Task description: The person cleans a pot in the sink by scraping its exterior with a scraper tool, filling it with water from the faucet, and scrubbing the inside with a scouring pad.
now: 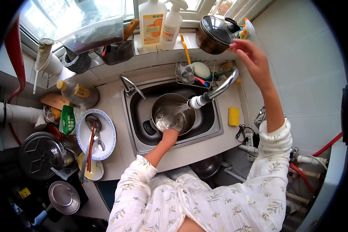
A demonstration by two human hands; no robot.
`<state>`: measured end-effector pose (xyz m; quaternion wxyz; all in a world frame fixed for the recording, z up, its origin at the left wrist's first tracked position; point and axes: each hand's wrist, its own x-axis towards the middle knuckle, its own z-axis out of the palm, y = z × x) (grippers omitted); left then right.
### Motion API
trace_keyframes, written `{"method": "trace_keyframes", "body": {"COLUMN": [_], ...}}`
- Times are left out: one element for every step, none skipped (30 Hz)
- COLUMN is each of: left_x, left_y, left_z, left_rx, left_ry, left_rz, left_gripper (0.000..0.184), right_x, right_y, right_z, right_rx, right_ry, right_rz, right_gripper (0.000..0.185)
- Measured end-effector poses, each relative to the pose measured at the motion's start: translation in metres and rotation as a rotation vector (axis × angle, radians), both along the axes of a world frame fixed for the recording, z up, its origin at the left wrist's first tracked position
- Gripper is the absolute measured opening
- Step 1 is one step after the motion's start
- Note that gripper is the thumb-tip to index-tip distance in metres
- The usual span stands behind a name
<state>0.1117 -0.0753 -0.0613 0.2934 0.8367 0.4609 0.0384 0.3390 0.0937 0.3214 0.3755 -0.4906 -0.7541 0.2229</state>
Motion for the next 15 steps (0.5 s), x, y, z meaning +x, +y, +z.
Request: {"method": "trace_keyframes", "body": {"left_x": [-0.004,-0.008,-0.011,-0.014,-0.018,-0.021,-0.024,-0.028,-0.034,-0.040,-0.048,-0.057,-0.068,-0.079,-0.087], "left_y": [-0.004,-0.007,-0.010,-0.012,-0.014,-0.013,-0.011,-0.010,-0.009,-0.008,-0.007,-0.007,-0.006,-0.006,-0.005], "left_z": [-0.011,-0.021,-0.029,-0.037,-0.048,-0.046,-0.039,-0.030,-0.021,-0.011,-0.001,0.009,0.019,0.026,0.029], "left_rx": [0.009,-0.001,-0.011,-0.021,-0.065,-0.060,-0.056,-0.051,-0.095,-0.149,-0.204,-0.258,-0.040,0.180,0.210], "left_ry": [0.020,0.052,0.083,0.112,0.104,0.096,0.089,0.082,0.045,-0.048,-0.140,-0.231,-0.266,-0.300,-0.217], "left_rz": [-0.005,0.007,0.018,0.029,0.052,0.052,0.053,0.055,0.081,0.151,0.222,0.294,0.358,0.416,0.535], "left_gripper": [0.015,0.014,0.014,0.014,0.015,0.016,0.018,0.020,0.026,0.029,0.032,0.035,0.042,0.049,0.056], "right_x": [0.007,0.012,0.015,0.018,0.020,0.021,0.019,0.016,0.016,0.017,0.018,0.018,0.018,0.018,0.020], "right_y": [-0.021,-0.041,-0.060,-0.078,-0.096,-0.112,-0.126,-0.138,-0.149,-0.155,-0.156,-0.157,-0.159,-0.158,-0.153], "right_z": [-0.007,-0.019,-0.033,-0.050,-0.069,-0.090,-0.113,-0.140,-0.173,-0.204,-0.229,-0.251,-0.272,-0.292,-0.311], "right_rx": [-0.014,-0.025,-0.065,-0.105,-0.179,-0.253,-0.346,-0.440,-0.486,-0.531,-0.544,-0.557,-0.571,-0.532,-0.492], "right_ry": [0.063,0.125,0.176,0.226,0.245,0.265,0.302,0.341,0.352,0.363,0.289,0.216,0.145,0.091,0.035], "right_rz": [-0.046,-0.093,-0.135,-0.177,-0.203,-0.229,-0.253,-0.275,-0.254,-0.232,-0.231,-0.229,-0.226,-0.265,-0.303], "right_gripper": [0.025,0.025,0.024,0.023,0.022,0.021,0.021,0.020,0.020,0.020,0.020,0.021,0.023,0.025,0.028]}}
